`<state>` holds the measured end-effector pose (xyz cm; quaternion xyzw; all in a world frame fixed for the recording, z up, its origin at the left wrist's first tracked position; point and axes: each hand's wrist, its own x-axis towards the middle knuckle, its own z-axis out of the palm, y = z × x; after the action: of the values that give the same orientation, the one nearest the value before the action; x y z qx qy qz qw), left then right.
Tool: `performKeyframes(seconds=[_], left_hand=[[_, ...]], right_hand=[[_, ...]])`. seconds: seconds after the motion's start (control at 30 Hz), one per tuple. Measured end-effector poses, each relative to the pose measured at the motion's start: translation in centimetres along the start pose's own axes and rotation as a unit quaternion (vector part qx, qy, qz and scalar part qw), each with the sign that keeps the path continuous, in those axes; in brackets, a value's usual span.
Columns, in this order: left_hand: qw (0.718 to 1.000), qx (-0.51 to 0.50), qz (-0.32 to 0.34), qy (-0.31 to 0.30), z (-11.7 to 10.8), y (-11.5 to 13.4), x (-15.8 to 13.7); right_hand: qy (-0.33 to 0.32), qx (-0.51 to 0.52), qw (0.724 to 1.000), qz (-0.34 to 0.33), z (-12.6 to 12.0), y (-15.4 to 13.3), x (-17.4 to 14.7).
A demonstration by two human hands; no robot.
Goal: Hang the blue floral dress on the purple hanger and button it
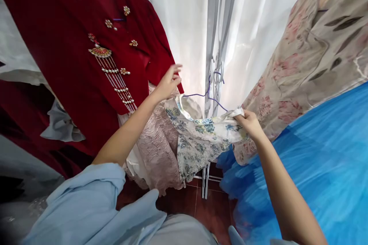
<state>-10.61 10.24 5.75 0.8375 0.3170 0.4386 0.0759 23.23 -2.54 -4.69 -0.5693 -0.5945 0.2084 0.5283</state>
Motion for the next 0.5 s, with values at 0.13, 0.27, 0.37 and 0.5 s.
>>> performKeyframes(seconds=[0.13, 0.27, 0.37, 0.5], left_hand=[[0.986, 0.028, -0.044, -0.158, 2.0, 2.6, -4.2], [0.993, 0.055, -0.062, -0.088, 3.3, 3.2, -5.4], [0.996, 0.049, -0.069, -0.025, 3.7, 2.2, -5.7], [0.987, 0.051, -0.152, 0.029, 5.1, -0.6, -8.9]], right_hand=[[0.022, -0.005, 1.000, 0.005, -0.7, 0.3, -0.3], [0.062, -0.053, 0.997, -0.009, -2.3, -1.6, 1.3], [0.050, -0.099, 0.993, -0.042, -2.8, -4.5, 2.5], [-0.135, -0.050, 0.988, -0.056, -0.6, -8.8, -0.6]])
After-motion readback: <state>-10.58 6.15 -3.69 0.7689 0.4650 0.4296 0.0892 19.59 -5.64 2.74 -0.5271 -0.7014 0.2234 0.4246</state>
